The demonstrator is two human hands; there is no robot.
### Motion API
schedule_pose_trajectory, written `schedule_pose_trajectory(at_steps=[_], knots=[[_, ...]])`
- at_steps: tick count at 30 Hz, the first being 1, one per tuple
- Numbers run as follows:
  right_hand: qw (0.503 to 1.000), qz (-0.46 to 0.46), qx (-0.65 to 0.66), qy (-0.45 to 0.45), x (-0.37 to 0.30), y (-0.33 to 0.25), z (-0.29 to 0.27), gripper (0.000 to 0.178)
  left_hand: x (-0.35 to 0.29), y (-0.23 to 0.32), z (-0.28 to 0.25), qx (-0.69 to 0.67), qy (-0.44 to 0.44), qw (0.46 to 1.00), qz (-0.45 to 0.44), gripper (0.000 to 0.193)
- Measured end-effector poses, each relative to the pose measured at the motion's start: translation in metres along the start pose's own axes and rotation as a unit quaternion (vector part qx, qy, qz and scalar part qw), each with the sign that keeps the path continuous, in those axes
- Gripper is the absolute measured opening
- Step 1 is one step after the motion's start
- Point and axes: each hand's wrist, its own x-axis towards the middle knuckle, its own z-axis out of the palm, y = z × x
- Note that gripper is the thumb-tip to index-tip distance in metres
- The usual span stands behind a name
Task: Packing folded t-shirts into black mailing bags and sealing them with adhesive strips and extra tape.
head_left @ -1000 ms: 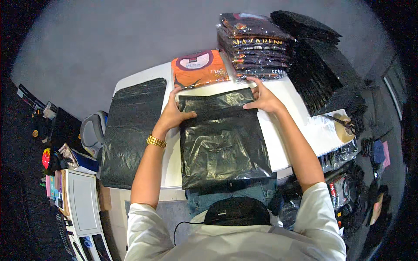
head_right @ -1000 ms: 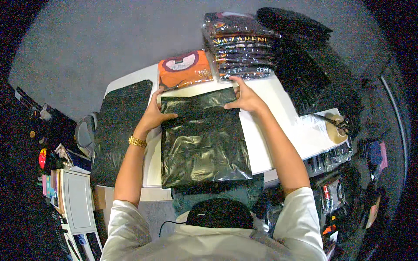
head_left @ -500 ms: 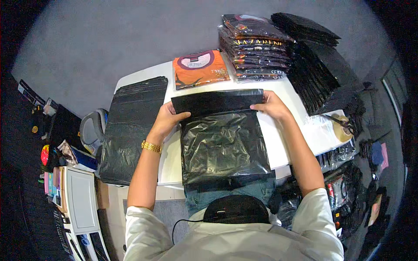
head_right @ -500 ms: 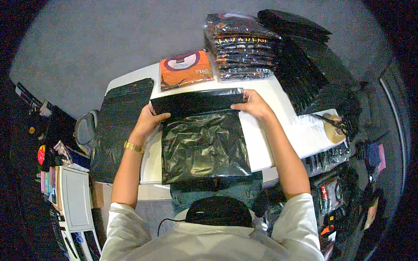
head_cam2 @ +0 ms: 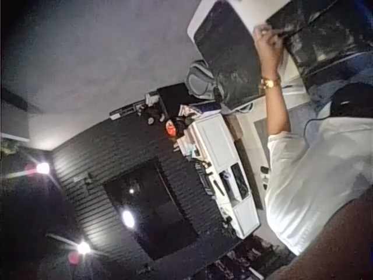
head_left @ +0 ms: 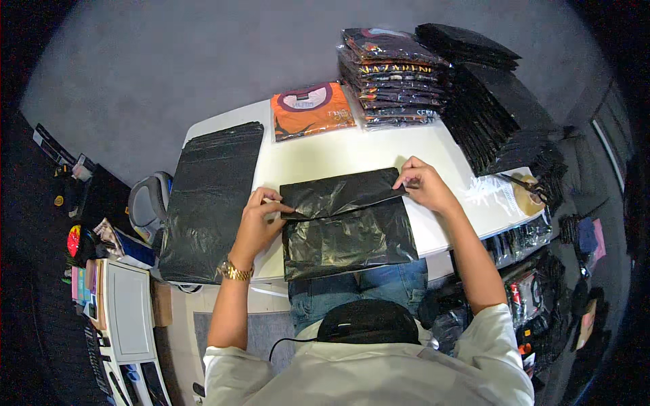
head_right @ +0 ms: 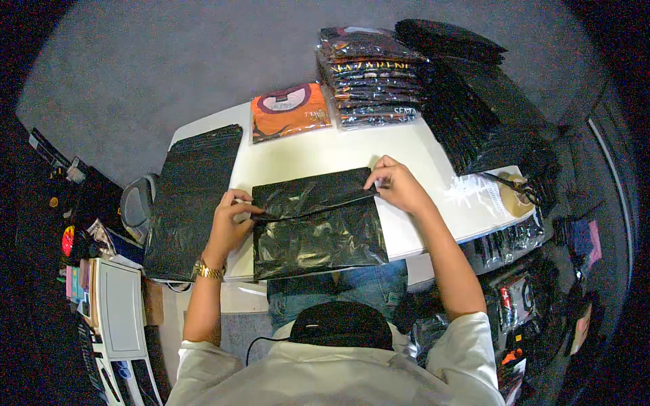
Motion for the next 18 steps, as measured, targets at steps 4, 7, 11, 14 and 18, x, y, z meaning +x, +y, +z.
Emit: schedule_pose_trajectory(at_steps=[4,7,11,14,18], knots=[[0.993,-0.075,-0.087,0.018,-0.017,-0.014,-0.004,0.027,-0.012,0.016,-0.003,0.027,0.020,0.999,0.011,0.023],[0.983,-0.124,-0.125,0.059,-0.025,-0.041,0.001,0.021,-0.020,0.018,-0.005,0.051,0.014,0.999,0.008,0.021],[0.968,-0.142,-0.206,0.031,-0.029,-0.039,0.000,0.014,-0.020,0.021,-0.006,0.034,0.014,0.999,-0.002,0.018],[0.957,-0.154,-0.242,0.042,-0.038,-0.041,0.005,0.010,-0.019,0.019,-0.007,0.036,0.006,0.999,-0.003,0.014],[0.960,-0.137,-0.237,0.066,-0.050,-0.043,0.018,0.013,-0.021,0.022,-0.008,0.052,-0.005,0.999,-0.004,0.012]])
